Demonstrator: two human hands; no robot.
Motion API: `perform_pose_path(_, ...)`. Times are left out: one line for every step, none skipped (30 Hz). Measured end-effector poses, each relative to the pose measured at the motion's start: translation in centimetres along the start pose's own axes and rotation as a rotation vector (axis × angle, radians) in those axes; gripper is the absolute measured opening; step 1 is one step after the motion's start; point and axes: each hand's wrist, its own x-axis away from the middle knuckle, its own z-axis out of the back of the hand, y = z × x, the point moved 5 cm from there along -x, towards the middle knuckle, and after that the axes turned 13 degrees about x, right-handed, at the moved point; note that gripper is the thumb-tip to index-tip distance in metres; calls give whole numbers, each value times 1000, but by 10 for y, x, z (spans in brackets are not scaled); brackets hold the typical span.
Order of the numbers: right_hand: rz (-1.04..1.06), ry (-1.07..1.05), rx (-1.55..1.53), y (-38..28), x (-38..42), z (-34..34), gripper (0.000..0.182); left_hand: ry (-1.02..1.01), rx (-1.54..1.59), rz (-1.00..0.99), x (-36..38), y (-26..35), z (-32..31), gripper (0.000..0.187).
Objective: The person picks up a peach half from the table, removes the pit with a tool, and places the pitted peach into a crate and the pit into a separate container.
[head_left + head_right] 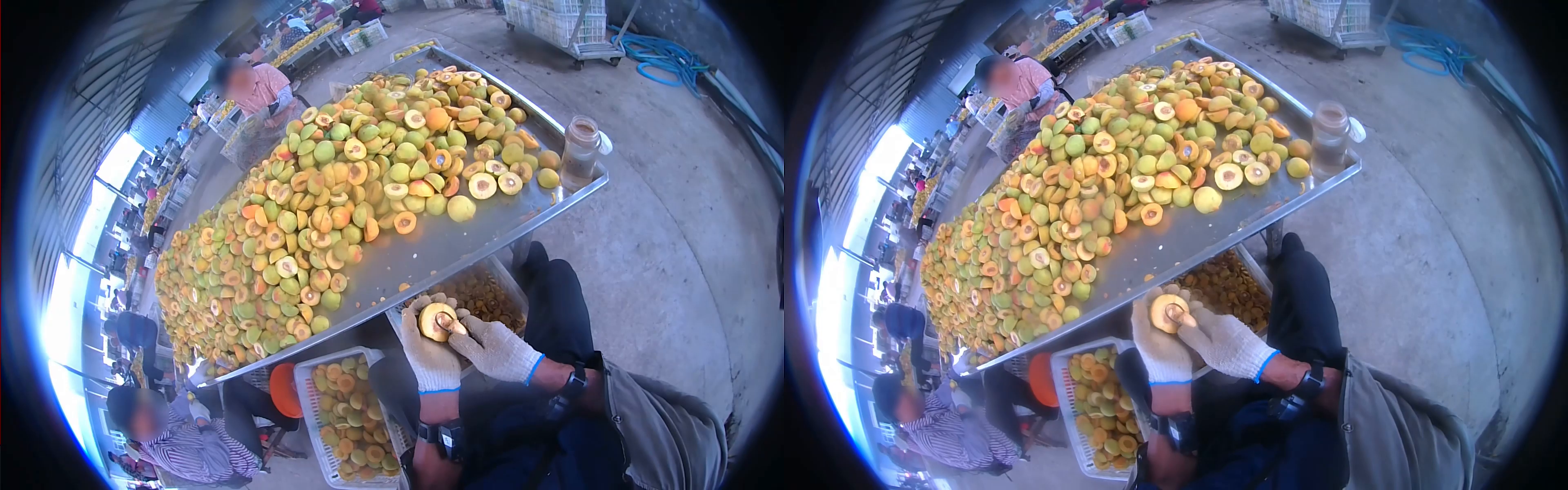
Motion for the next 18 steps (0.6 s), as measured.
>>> perform_pose_path(-22,-22,23,0,-1,0,46,53,28,4,1,-2,0,37)
perform_pose_path(-45,-45,45,0,0,0,48,54,29,4,1,-3,0,37)
perform_pose_path(-45,-46,46,-2,0,0,48,61,30,-3,1,-4,2,37)
perform_pose_path(-61,-48,73,-3,1,0,48,68,31,-10,2,-4,2,38)
perform_pose_path(-77,-50,100,-3,1,0,49,68,33,-9,3,-4,1,38)
perform_pose_path(-77,-50,102,-1,1,-1,49,66,-5,-27,4,-4,-1,39)
perform_pose_path(-66,-47,102,1,1,-4,48,63,-42,-44,6,-2,-3,40)
perform_pose_path(-54,-45,101,2,1,-5,48,63,-40,-44,6,-2,-5,40)
perform_pose_path(-55,-46,103,2,1,-5,48,84,-31,-26,6,-2,-6,39)
perform_pose_path(-50,-61,119,1,1,-4,48,104,-23,-8,6,-2,-5,39)
perform_pose_path(-45,-74,133,1,1,-4,48,105,-22,-8,6,-2,-3,39)
perform_pose_path(-45,-74,133,2,1,-4,48,54,-41,-33,5,-2,-3,38)
perform_pose_path(-25,-67,160,2,0,-4,48,3,-61,-57,4,-1,-5,38)
perform_pose_path(-5,-59,187,2,0,-4,48,1,-61,-55,5,0,-6,38)
perform_pose_path(-6,-55,190,1,1,-2,48,13,-119,-83,6,1,-8,37)
perform_pose_path(-1,-68,198,-1,2,0,49,25,-177,-112,6,3,-10,38)
perform_pose_path(3,-83,206,-1,2,1,49,23,-176,-111,7,3,-12,38)
perform_pose_path(2,-83,206,0,3,1,49,26,-201,-113,8,3,-14,38)
